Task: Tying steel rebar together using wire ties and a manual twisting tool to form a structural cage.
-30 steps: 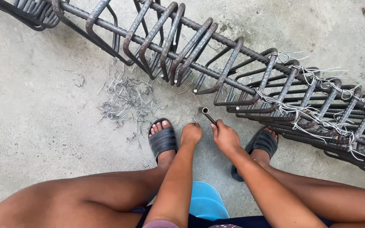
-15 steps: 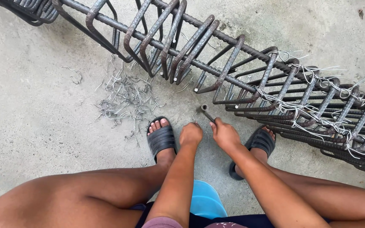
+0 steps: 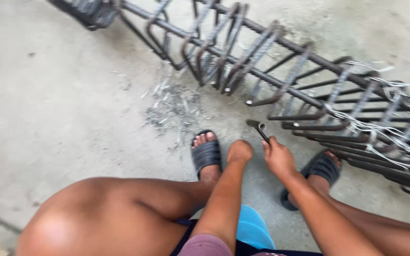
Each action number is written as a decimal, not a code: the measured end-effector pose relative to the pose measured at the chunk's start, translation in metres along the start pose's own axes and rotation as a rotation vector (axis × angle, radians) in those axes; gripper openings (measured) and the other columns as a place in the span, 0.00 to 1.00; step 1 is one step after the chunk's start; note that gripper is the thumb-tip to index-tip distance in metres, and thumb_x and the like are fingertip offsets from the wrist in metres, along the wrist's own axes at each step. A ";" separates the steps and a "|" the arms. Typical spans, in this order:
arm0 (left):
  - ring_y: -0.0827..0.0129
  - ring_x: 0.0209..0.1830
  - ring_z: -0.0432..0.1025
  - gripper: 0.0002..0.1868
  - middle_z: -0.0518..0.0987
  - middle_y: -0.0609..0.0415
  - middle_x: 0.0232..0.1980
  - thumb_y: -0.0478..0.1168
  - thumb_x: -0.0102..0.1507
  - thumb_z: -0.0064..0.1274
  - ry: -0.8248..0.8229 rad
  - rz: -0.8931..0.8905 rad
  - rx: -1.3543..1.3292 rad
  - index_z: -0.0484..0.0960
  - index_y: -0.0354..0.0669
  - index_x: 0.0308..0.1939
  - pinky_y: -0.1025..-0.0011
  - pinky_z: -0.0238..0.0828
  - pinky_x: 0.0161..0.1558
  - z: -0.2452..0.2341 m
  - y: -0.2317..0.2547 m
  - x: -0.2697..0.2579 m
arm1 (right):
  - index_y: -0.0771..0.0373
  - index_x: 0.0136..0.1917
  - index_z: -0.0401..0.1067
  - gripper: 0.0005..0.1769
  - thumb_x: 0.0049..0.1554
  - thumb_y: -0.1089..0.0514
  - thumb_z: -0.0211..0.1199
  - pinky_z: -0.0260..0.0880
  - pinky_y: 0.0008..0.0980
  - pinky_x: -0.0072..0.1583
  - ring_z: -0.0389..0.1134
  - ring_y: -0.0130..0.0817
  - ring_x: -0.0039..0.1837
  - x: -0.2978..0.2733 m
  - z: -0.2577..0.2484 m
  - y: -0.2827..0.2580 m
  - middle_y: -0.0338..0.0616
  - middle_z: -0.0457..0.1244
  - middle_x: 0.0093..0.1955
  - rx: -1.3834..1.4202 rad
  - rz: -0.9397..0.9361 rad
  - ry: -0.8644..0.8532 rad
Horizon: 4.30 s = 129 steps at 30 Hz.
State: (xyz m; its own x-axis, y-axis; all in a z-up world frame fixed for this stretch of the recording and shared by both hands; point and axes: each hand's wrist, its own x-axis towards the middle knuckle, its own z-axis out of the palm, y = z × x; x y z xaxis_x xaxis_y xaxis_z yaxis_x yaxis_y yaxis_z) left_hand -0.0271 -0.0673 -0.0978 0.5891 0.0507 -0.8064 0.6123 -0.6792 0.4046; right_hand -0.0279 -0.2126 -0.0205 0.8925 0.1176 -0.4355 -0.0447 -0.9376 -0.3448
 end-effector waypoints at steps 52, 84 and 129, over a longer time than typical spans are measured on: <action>0.39 0.61 0.75 0.31 0.82 0.30 0.53 0.43 0.70 0.25 -0.029 0.155 0.049 0.84 0.22 0.48 0.48 0.70 0.64 0.007 -0.032 0.019 | 0.58 0.50 0.67 0.22 0.67 0.39 0.43 0.73 0.62 0.48 0.73 0.66 0.44 0.006 0.022 0.012 0.60 0.69 0.37 -0.055 -0.005 -0.033; 0.69 0.12 0.54 0.23 0.61 0.57 0.17 0.54 0.65 0.42 -0.090 -0.105 -0.972 0.67 0.48 0.19 0.70 0.52 0.16 -0.040 -0.044 -0.016 | 0.58 0.57 0.70 0.16 0.66 0.47 0.49 0.73 0.60 0.54 0.73 0.63 0.53 -0.008 0.005 0.006 0.59 0.71 0.48 0.116 0.083 -0.024; 0.54 0.33 0.80 0.15 0.81 0.36 0.39 0.31 0.68 0.39 0.291 0.700 -0.458 0.80 0.27 0.51 0.64 0.84 0.31 -0.192 0.063 -0.287 | 0.61 0.39 0.72 0.08 0.51 0.54 0.63 0.71 0.41 0.46 0.74 0.41 0.36 -0.092 -0.234 -0.133 0.47 0.68 0.29 0.236 -0.498 -0.168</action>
State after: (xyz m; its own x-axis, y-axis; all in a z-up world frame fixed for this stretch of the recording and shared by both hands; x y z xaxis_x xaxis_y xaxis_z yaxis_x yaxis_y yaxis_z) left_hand -0.0565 0.0159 0.2423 0.9804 -0.0398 -0.1930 0.1756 -0.2678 0.9473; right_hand 0.0007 -0.1748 0.2601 0.7489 0.5944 -0.2930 0.2460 -0.6598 -0.7100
